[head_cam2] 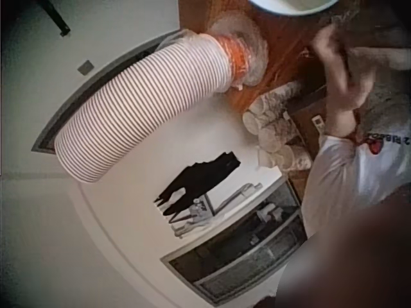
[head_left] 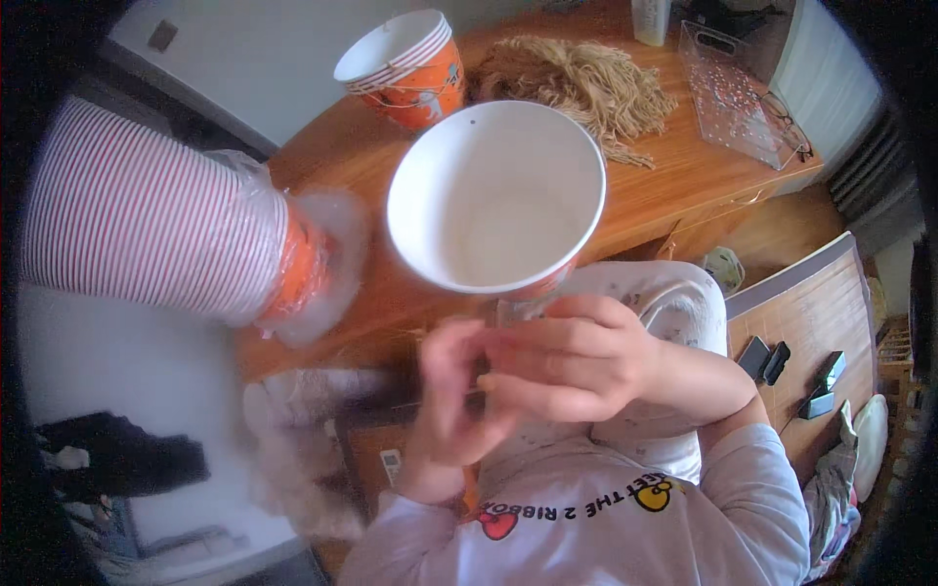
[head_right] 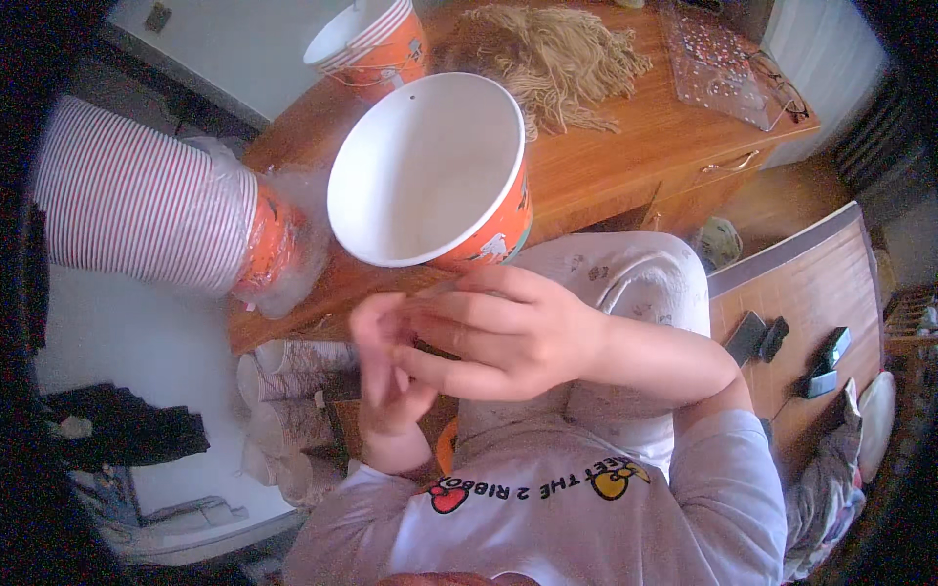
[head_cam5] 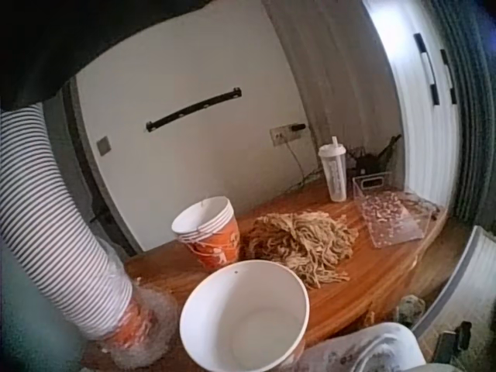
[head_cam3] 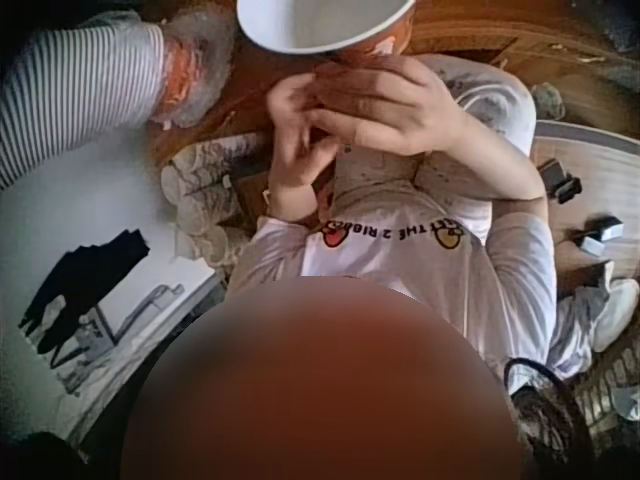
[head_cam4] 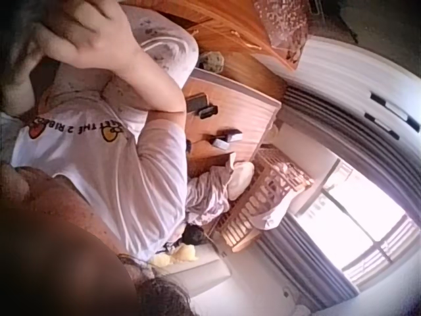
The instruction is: Thread a cord through the rim of paper bowls to assemble or finish the product.
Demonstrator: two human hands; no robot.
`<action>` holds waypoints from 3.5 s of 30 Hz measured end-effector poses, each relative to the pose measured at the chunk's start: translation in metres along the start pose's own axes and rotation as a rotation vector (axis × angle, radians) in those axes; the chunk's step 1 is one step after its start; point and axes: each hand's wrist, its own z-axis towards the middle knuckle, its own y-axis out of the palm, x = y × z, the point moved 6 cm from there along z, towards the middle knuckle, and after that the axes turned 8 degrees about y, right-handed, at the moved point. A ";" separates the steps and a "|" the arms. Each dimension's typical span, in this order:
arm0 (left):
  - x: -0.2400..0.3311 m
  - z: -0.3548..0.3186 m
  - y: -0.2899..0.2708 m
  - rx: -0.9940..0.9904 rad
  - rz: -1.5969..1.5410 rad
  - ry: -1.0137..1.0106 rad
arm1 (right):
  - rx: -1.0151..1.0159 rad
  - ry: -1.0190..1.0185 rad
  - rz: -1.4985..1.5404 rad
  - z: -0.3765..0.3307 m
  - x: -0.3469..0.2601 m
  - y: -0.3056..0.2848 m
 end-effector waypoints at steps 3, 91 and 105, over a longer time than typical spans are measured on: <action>-0.007 -0.008 0.012 -0.061 -0.031 -0.165 | -0.028 -0.045 -0.049 0.003 -0.005 -0.005; -0.027 0.012 -0.018 0.404 -0.186 -0.263 | 0.010 0.279 0.266 -0.029 0.020 0.011; -0.023 0.016 -0.006 0.319 -0.061 -0.133 | -0.211 0.578 -0.139 -0.030 0.027 0.021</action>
